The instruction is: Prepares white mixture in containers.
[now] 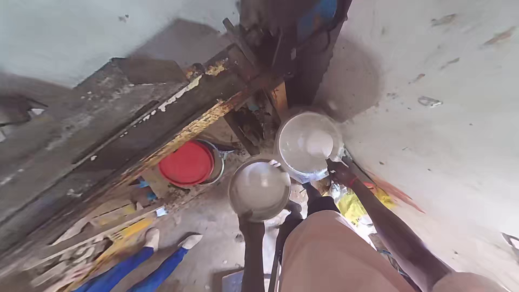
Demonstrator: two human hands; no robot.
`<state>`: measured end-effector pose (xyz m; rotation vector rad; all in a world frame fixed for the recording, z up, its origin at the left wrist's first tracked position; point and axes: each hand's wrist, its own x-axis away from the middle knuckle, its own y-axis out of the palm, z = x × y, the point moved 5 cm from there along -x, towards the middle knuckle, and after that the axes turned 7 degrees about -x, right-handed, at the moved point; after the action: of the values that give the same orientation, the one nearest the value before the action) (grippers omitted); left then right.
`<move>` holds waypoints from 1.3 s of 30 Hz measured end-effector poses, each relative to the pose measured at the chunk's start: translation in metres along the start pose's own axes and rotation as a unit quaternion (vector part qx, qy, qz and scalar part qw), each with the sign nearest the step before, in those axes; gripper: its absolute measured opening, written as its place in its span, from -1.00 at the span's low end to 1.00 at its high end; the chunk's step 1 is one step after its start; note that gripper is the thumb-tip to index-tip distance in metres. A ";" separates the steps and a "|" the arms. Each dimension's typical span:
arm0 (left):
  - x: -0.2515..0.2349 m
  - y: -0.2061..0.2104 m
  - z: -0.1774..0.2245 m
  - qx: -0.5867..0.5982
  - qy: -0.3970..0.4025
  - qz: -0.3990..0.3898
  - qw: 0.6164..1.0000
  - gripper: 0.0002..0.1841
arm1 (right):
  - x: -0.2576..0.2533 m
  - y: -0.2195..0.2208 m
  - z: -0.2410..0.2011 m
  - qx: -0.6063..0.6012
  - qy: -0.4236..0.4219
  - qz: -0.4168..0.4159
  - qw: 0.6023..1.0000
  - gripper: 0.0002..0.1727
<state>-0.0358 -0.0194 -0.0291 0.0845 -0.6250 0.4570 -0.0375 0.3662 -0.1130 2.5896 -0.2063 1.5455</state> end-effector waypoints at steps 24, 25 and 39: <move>-0.052 0.141 -0.027 0.035 -0.061 -0.201 0.977 -0.31 | 0.304 0.070 -0.119 0.446 -0.419 0.350 0.710 -0.56; -0.051 0.139 -0.024 0.035 -0.062 -0.204 0.976 -0.31 | 0.306 0.073 -0.122 0.443 -0.439 0.359 0.694 -0.54; -0.046 0.125 -0.030 0.069 -0.074 -0.194 0.976 -0.23 | 0.306 0.099 -0.140 0.357 -0.451 0.377 0.726 -0.66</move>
<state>-0.1071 0.0808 -0.0878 0.3687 -0.7026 0.1146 -0.0322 0.2757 0.2260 4.0232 -1.0277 0.1490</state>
